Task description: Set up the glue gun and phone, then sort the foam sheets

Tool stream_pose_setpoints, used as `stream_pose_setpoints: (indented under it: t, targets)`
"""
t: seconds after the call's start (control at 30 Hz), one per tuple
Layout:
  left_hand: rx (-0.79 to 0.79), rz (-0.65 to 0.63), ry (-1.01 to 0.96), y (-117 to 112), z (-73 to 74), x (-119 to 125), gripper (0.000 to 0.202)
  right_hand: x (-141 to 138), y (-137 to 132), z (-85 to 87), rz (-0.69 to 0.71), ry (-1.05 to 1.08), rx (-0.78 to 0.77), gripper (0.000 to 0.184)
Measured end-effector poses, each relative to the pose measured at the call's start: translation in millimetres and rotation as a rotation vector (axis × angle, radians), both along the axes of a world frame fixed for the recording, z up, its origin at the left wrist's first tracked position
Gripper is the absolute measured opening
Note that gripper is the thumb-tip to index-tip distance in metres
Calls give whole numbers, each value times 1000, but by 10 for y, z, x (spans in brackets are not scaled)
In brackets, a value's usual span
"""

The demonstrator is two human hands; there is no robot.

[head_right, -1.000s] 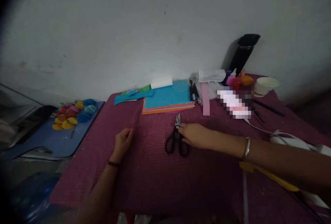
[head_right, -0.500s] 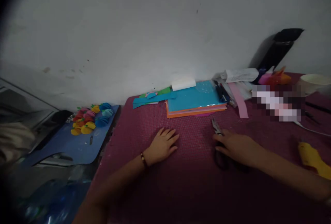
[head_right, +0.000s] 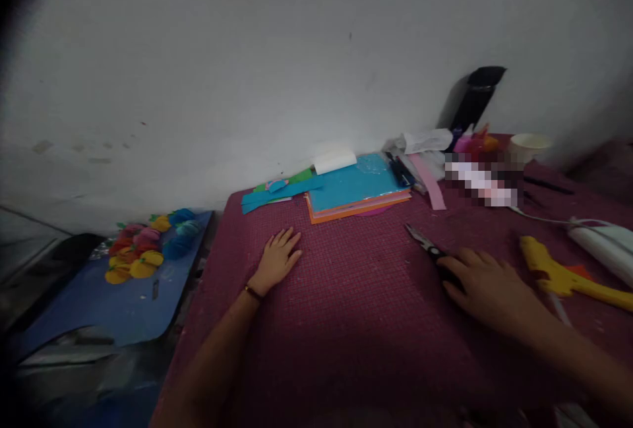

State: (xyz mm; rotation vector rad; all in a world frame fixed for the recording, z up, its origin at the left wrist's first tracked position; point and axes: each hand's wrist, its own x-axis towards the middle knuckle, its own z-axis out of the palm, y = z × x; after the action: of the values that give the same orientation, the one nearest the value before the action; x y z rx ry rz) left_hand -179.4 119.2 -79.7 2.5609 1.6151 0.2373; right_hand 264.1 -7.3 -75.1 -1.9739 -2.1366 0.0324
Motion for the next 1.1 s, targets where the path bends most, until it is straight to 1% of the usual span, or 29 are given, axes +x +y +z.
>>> stream_pose_setpoints:
  t: [0.07, 0.17, 0.27, 0.37, 0.47, 0.57, 0.63, 0.7, 0.8, 0.87, 0.93, 1.03, 1.1]
  targets:
    - [18, -8, 18, 3, -31, -6, 52, 44, -109, -40, 60, -67, -62, 37]
    - [34, -28, 19, 9, -67, -44, 51, 76, -169, -70, 91, -21, -107, 41]
    - [55, -30, -61, 35, -69, -77, 48, 97, -113, -37, 108, 10, -112, 44]
    - [84, -5, -145, 116, 6, -11, 44, 151, 29, 58, 162, 21, -138, 45]
    - [90, -34, -162, 292, 153, 243, 34, 219, 261, 203, 274, 34, -215, 36]
    - [79, -118, -165, 555, 292, 676, 27, 221, 586, 353, 374, 76, -210, 27]
    - [72, -174, -153, 749, 339, 1008, 26, 163, 835, 415, 419, 99, -158, 26]
    - [66, -215, -124, 930, 342, 1322, 25, 70, 1084, 423, 438, 105, -105, 30]
    - [67, -237, -75, 1136, 294, 1679, 30, -83, 1411, 325, 445, 110, -44, 41]
    - [64, -239, -53, 1229, 258, 1816, 34, -162, 1576, 215, 466, 124, -41, 46]
    - [53, -244, -45, 1297, 234, 1879, 32, -211, 1694, 102, 495, 138, -37, 48]
    - [26, -261, -52, 1379, 220, 1881, 28, -238, 1798, -7, 507, 136, -5, 52]
    - [9, -270, -68, 1426, 218, 1854, 26, -239, 1836, -26, 496, 135, 6, 51]
